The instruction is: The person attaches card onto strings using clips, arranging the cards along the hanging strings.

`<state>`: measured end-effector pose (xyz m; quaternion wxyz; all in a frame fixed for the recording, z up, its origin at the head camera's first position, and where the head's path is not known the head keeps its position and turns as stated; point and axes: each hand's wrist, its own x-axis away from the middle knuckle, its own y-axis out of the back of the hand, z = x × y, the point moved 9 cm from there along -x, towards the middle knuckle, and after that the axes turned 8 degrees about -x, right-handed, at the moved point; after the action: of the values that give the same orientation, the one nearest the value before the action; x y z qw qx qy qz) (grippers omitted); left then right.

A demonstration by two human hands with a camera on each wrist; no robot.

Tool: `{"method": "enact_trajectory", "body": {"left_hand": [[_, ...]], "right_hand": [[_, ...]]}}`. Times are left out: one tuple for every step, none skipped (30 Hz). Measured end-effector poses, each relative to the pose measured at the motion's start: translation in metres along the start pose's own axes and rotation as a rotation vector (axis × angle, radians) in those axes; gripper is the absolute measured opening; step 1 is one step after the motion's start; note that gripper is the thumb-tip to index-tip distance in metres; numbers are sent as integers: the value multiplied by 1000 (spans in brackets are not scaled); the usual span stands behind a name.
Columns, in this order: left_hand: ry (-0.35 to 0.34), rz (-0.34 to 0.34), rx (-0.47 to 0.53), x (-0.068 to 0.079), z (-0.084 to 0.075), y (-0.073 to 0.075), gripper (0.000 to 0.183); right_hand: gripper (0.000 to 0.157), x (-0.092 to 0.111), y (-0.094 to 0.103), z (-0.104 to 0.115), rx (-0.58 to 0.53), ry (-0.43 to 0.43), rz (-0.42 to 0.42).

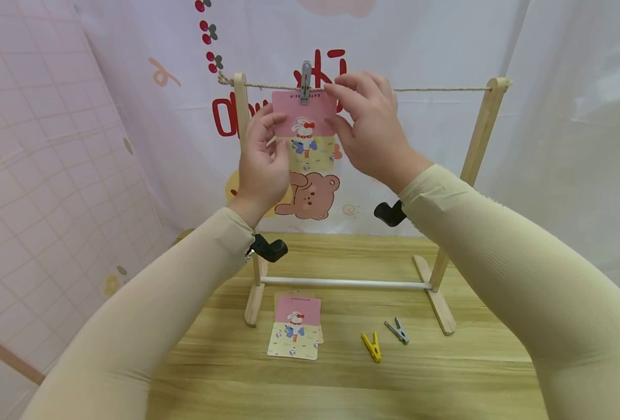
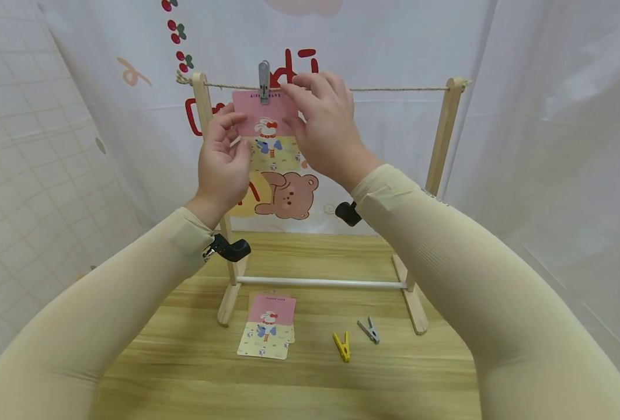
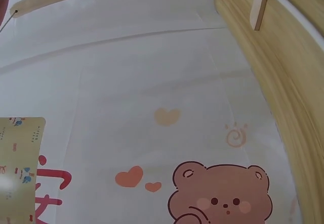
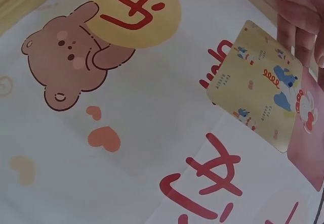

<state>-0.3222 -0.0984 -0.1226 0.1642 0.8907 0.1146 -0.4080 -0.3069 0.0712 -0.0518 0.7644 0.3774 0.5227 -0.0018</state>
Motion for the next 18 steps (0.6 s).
{"method": "enact_trajectory", "body": {"left_hand": [[3,7,0,1,2,1,37],[-4,11,-1,2,2,1,38],[-10,15,1,3,3,2,39],[-16,19,2,5,3,3,39],[-21,23,5,6,3,4,40],[-27,27,9,8,2,5,40],[-30,30,7,10,2,6,41],[-32,34,6,12,1,7,41],[-32,38,5,13,1,8,41],[-32,42,6,15,1,9,41],[-35,45,5,17,1,10,41],[-38,49,3,18,1,11,41],[-42,52,-2,20,2,12,41],[-47,57,-6,22,2,13,41],[-49,62,-12,23,3,13,41],[-54,68,-17,24,3,14,41],[-57,75,-25,26,4,14,41],[-56,85,-30,27,6,14,42]], "right_hand": [[41,2,0,0,-1,6,-1],[41,4,1,0,-5,12,-5],[41,6,1,0,-8,18,-8],[41,8,1,0,-12,23,-10],[42,10,2,0,-17,28,-11],[42,12,2,0,-23,34,-13],[42,14,2,0,-30,40,-14],[42,16,2,0,-32,46,-13],[42,18,2,0,-32,52,-12],[42,20,3,0,-34,58,-12],[42,22,3,0,-35,62,-11],[42,24,3,-1,-31,66,-9],[42,25,3,-1,-29,67,-7],[42,27,3,-2,-26,66,-5],[42,29,3,-4,-26,65,-2],[42,30,3,-5,-26,63,-1],[42,32,3,-6,-25,60,4],[41,34,3,-8,-25,59,7]]}}
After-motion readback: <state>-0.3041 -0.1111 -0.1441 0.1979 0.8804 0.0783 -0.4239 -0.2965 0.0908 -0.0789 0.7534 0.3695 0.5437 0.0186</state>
